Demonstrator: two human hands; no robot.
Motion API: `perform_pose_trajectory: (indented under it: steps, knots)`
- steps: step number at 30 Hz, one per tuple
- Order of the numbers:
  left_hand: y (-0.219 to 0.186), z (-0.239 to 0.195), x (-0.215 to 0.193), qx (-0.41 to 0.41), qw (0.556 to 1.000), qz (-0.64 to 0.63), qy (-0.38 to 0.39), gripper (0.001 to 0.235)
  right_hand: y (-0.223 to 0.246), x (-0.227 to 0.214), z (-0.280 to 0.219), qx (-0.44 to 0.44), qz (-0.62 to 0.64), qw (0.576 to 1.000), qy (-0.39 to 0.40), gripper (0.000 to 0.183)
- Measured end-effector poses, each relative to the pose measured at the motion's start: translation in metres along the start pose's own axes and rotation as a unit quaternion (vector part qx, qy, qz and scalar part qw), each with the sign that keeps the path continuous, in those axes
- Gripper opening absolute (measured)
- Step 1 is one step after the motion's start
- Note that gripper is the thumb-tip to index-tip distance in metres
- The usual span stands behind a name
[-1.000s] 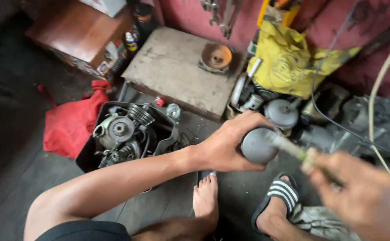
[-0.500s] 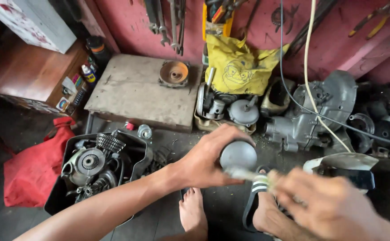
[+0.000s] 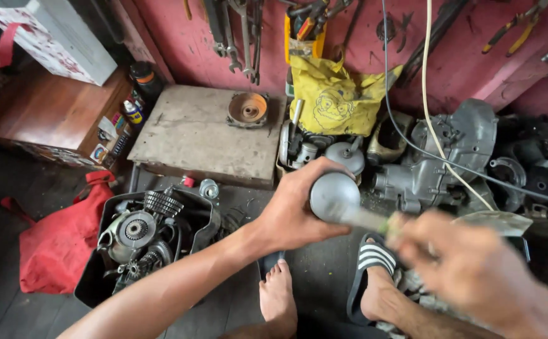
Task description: Cleaning a motorcycle piston using a small brush to remove grime.
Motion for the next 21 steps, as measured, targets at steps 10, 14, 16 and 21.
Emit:
perform_pose_trajectory:
  steps: [10, 14, 16, 21]
  knots:
    - [-0.004, 0.004, 0.008, 0.035, 0.999, 0.025, 0.028, 0.070, 0.009, -0.016, -0.005, 0.002, -0.049, 0.999, -0.019, 0.026]
    - [-0.009, 0.017, 0.011, 0.082, 0.996, 0.022, 0.029, 0.065, 0.018, -0.021, -0.009, -0.037, -0.066, 0.997, -0.005, 0.022]
    - [-0.012, 0.024, 0.019, 0.099, 0.994, 0.010, 0.049, 0.062, 0.024, -0.021, -0.014, -0.064, -0.079, 0.994, 0.034, 0.030]
    - [-0.009, 0.043, 0.026, 0.100, 0.994, 0.038, -0.002, 0.067, 0.008, -0.025, -0.016, 0.007, -0.045, 0.999, -0.022, 0.032]
Point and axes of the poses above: each hand's wrist, its own z-axis towards the middle knuckle, its own x-axis out of the palm, y = z × x, the point moved 2 cm from there along z, towards the middle knuckle, and after that the axes turned 14 degrees about y, right-handed, at the moved point
